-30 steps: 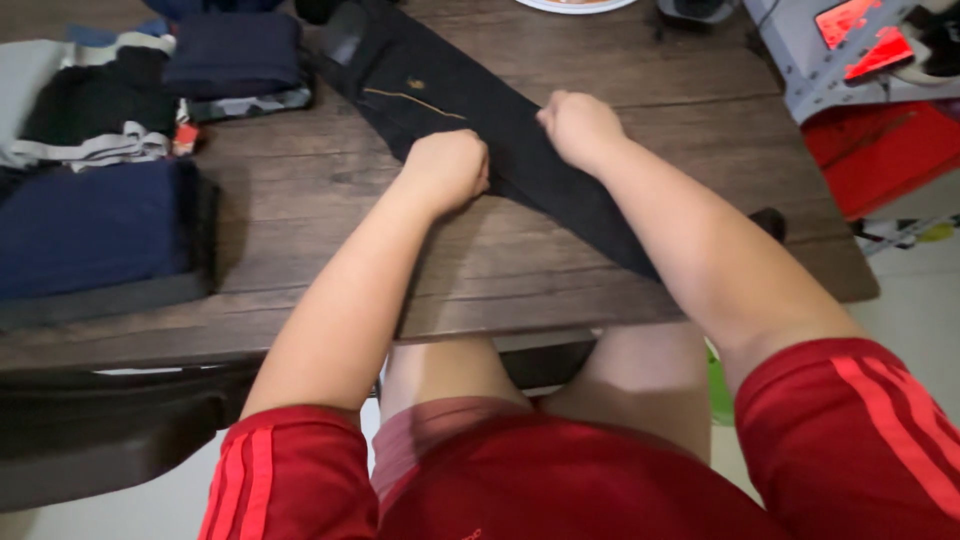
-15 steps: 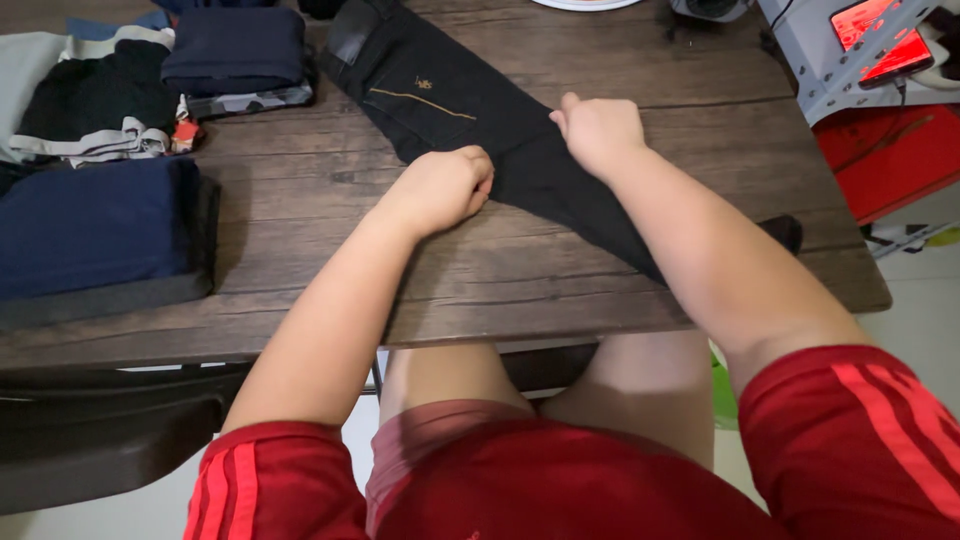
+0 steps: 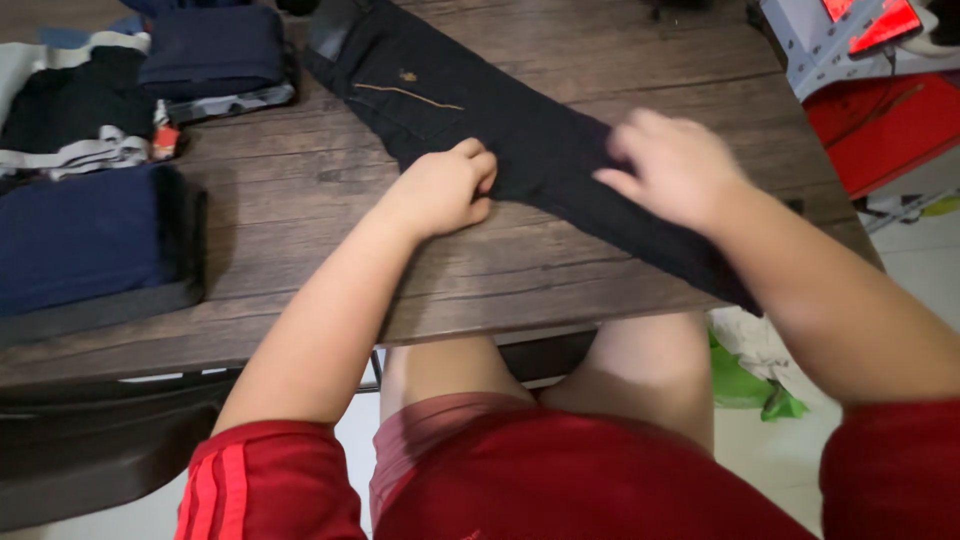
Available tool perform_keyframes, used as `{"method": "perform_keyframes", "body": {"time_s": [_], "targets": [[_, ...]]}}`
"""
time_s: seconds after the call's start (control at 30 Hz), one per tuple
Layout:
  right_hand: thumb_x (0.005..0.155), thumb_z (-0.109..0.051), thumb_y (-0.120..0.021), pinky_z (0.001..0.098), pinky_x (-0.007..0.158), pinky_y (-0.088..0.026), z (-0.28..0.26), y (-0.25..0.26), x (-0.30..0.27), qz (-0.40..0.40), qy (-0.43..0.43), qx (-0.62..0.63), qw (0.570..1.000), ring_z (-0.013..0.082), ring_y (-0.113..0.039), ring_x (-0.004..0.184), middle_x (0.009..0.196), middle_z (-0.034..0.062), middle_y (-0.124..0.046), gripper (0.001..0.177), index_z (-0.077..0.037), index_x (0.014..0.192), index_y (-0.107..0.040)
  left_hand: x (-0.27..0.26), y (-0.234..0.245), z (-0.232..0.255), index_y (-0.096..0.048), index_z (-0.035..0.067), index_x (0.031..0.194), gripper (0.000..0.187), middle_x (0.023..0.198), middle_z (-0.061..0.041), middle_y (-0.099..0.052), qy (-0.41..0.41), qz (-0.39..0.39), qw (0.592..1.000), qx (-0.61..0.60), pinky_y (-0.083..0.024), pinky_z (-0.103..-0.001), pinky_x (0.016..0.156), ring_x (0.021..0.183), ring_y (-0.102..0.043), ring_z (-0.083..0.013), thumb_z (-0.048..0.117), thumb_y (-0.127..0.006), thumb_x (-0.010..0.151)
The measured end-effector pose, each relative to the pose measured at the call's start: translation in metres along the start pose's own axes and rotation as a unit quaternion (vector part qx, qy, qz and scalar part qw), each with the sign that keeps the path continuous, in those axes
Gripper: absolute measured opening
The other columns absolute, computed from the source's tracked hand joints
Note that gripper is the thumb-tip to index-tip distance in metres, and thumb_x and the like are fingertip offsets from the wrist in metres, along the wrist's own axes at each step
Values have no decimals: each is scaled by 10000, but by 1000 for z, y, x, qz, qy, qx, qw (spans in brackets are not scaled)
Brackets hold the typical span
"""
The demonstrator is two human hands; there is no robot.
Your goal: Folding various items of clothing including a denim skirt and black jeans on a wooden table.
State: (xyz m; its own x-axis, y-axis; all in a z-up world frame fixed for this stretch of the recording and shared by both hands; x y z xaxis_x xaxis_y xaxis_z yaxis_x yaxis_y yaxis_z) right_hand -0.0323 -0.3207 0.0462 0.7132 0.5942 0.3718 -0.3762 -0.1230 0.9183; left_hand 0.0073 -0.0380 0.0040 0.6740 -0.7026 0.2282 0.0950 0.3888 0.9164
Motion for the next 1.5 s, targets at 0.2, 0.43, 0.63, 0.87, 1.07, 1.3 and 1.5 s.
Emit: {"method": "perform_keyframes", "body": {"time_s": [0.2, 0.43, 0.63, 0.87, 1.07, 1.3, 1.5], "targets": [[985, -372, -794, 416, 739, -521, 20, 39, -157, -32, -338, 69, 938, 288, -652, 782, 878, 96, -659, 307, -86, 929, -699, 12, -8, 34, -652, 98, 897, 263, 946, -93, -648, -122, 144, 979, 79, -561, -460, 793, 832, -677, -343, 254, -821, 770], [774, -218, -921, 349, 885, -515, -29, 14, -200, 184, -319, 159, 916, 229, -628, 996, 1072, 105, -628, 377, -36, 1032, -715, 19, -27, 34, -678, 80, 942, 274, 971, -100, -702, -74, 111, 991, 15, -551, -436, 690, 822, -697, -336, 253, -832, 794], [824, -169, -959, 302, 856, -537, -18, -18, -218, 260, -395, 210, 856, 195, -620, 961, 1114, 84, -633, 434, -36, 1106, -657, 15, -30, 32, -674, 61, 970, 255, 1005, -108, -713, -68, 139, 987, -31, -560, -426, 714, 861, -701, -340, 214, -813, 820], [780, -107, -969, 318, 954, -503, -20, -19, -215, 290, -417, 225, 831, 179, -577, 1037, 1182, 81, -613, 649, -3, 1254, -538, 13, -33, 29, -682, 61, 956, 122, 1025, -124, -724, -55, 173, 980, -82, -565, -415, 781, 937, -700, -351, 154, -744, 907], [824, -100, -928, 307, 1082, -468, -4, -41, -220, 314, -353, 377, 797, 154, -595, 1117, 1192, 47, -618, 621, -36, 1276, -507, 16, -30, 30, -665, 51, 964, 150, 987, -128, -721, 3, 173, 977, -124, -559, -414, 792, 937, -704, -347, 191, -720, 952], [749, -173, -992, 342, 944, -509, -19, -17, -211, 254, -429, 206, 842, 209, -615, 1048, 1127, 105, -635, 734, -6, 1271, -504, 16, -31, 34, -653, 67, 956, 187, 963, -122, -719, 18, 189, 976, -110, -557, -423, 763, 894, -703, -349, 233, -738, 946], [795, -176, -968, 378, 993, -534, -28, -10, -202, 279, -355, 164, 877, 250, -600, 1156, 1186, 148, -600, 635, -9, 1269, -580, 20, -37, 32, -655, 84, 949, 202, 918, -123, -702, 3, 186, 980, -71, -544, -445, 725, 862, -687, -362, 255, -760, 928]]}}
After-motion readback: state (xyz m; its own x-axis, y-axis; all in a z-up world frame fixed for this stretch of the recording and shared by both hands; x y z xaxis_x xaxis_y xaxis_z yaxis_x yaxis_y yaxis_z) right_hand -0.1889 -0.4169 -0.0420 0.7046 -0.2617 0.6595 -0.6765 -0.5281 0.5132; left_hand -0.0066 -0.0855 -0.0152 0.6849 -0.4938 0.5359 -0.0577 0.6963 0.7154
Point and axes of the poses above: each hand's wrist, its own x-axis towards the middle knuckle, its own y-axis out of the back of the hand, z = x × y, the point moved 3 cm from there along x, towards the middle knuckle
